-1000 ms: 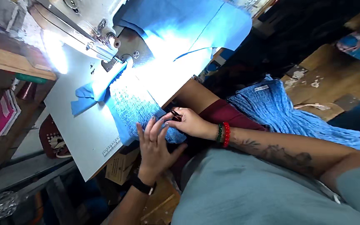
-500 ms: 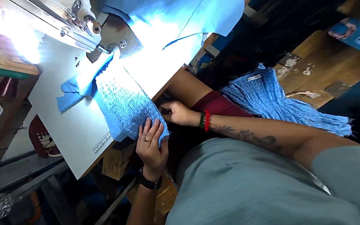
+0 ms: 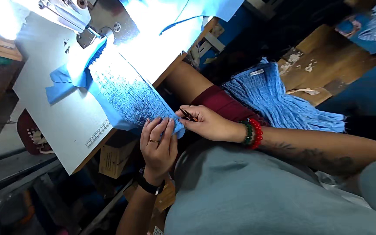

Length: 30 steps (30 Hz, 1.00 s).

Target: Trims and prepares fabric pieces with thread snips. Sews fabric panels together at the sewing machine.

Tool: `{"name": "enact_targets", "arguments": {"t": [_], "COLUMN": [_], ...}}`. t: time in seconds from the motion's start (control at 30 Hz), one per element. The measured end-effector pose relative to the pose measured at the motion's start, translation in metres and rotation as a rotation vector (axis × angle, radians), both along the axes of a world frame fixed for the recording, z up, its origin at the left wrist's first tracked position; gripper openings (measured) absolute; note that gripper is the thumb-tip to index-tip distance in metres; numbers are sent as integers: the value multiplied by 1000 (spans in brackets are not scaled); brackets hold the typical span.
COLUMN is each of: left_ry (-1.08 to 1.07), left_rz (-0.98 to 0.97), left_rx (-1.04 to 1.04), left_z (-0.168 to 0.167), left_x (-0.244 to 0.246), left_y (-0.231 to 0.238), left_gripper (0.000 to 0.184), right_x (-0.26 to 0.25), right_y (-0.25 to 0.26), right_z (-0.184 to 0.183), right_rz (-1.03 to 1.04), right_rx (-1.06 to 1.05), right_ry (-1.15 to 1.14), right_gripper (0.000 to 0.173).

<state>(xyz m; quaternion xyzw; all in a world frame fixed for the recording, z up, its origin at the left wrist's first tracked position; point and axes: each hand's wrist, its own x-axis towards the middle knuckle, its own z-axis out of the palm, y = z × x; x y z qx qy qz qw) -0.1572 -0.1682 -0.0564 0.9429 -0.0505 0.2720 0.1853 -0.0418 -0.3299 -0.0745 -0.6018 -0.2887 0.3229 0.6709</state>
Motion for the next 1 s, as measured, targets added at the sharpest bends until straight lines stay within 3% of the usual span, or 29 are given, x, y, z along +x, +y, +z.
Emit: {"name": "enact_targets", "arguments": {"t": [0.77, 0.9, 1.0], "left_ry": [47, 59, 153], "left_rz": [-2, 2, 39], "left_rx": [108, 147, -5], "left_z": [-2, -5, 5], "left_x": [-5, -3, 0], "left_y": [-15, -14, -3], "left_gripper": [25, 23, 24], "right_x": [-10, -7, -2], "right_y": [-23, -21, -18], "right_z": [8, 3, -5], "right_rz": [37, 12, 18], "right_rx": [-34, -81, -167], "right_ry": [150, 184, 153], "right_gripper": [10, 19, 19]}}
